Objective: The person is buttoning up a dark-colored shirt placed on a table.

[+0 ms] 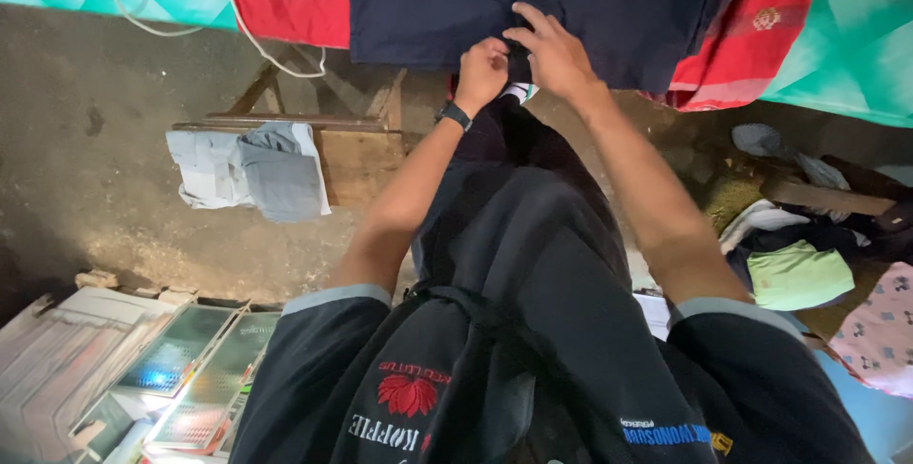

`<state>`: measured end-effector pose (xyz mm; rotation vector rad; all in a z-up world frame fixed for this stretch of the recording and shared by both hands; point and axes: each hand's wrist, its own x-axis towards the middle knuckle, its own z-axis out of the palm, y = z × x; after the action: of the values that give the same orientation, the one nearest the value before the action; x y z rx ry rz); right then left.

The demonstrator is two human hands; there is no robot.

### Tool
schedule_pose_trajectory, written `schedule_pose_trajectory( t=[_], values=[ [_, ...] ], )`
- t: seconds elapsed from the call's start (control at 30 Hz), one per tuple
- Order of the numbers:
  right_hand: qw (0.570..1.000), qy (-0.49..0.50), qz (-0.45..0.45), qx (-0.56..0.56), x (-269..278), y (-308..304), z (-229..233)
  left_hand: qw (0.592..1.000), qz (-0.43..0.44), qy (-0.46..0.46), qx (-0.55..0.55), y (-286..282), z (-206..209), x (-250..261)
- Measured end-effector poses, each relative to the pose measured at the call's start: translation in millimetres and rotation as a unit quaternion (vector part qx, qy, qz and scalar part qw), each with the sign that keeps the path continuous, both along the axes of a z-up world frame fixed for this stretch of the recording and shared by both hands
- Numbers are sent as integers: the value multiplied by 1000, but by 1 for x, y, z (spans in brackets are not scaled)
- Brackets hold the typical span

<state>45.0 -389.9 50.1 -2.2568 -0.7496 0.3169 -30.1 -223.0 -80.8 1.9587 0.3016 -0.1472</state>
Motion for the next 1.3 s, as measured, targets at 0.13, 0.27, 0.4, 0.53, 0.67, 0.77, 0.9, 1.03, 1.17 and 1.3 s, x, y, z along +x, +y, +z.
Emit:
schedule_pose_trajectory(
  t=[0.13,0.27,0.4,0.53,0.67,0.77,0.9,1.03,1.17,1.3],
  values=[
    [993,40,84,-74,15,-7,-39,1000,10,7,-7,-8,31,2],
    [981,63,134,-122,29,-6,-53,999,19,-17,-27,-13,56,2],
    [978,72,152,-121,37,-5,-66,998,56,-32,0,-16,42,-3],
    [980,68,158,-97,42,-9,-55,995,80,-54,-7,-24,33,-1],
    [985,116,126,-33,45,-13,-46,997,76,-29,-13,-19,33,1],
    [981,171,90,1,44,-13,-38,997,39,-60,39,-17,39,4],
    [980,192,45,0,39,-13,-39,988,1,-67,136,-23,58,7],
    [989,142,44,7,37,-11,-39,980,-2,-48,195,-30,61,16],
    [993,107,26,-32,28,-1,-35,977,70,-11,203,-43,45,21],
    [994,84,4,-66,23,8,-37,976,185,64,99,-47,8,24]
  ],
)
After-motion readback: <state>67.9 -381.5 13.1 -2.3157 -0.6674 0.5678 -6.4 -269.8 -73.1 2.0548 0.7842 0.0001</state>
